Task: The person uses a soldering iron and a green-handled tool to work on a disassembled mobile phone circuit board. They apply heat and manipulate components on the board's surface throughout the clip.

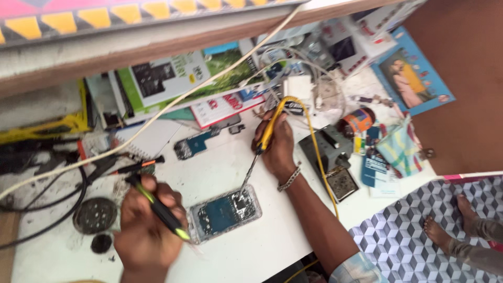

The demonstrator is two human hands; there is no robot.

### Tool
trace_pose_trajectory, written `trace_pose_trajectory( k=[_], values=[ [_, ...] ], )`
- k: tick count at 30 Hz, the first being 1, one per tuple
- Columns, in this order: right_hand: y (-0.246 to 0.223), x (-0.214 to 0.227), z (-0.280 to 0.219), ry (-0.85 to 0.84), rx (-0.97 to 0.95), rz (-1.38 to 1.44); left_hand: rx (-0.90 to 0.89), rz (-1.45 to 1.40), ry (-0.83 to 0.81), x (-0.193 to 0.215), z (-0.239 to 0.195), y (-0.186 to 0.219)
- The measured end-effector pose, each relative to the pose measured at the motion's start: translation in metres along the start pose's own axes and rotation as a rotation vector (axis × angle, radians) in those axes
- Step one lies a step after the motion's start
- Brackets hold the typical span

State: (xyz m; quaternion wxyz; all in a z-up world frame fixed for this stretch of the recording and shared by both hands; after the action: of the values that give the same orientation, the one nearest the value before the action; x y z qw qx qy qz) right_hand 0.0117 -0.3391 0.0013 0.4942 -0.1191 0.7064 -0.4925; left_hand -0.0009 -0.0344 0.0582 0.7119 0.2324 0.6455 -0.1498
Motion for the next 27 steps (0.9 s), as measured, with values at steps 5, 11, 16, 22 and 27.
trace_pose_trajectory(
  k=[5, 11, 16, 22, 27],
  values=[
    [0.004, 0.001, -0.002, -0.02, -0.011, 0.027, -0.035, 0.042, -0.051, -0.022, -0.015, -0.037],
    [0.009, 0.006, -0.003, -0.018, 0.008, 0.018, -0.299, 0.335, 0.15, 0.027, -0.004, 0.014],
    [0.003, 0.002, -0.002, -0.035, 0.014, 0.017, -0.433, 0.537, 0.321, 0.079, 0.0, 0.044],
    [0.001, 0.001, -0.004, -0.06, 0.017, 0.104, -0.443, 0.591, 0.46, 0.123, 0.014, 0.049],
    [-0.001, 0.002, -0.005, -0.091, -0.021, 0.185, -0.303, 0.357, 0.239, 0.11, 0.043, 0.046]
  ],
)
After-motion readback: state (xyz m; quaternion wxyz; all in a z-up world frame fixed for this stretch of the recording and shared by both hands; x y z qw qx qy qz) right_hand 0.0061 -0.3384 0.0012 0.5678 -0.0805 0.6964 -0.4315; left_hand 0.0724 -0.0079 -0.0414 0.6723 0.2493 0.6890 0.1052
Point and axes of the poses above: each hand's wrist, its own z-axis towards the middle knuckle, its own x-axis out of the back of the hand, y = z × x, the point moved 6 cm from there along z, towards the middle knuckle, and after that the axes turned 7 degrees about y, right-handed, at the moved point
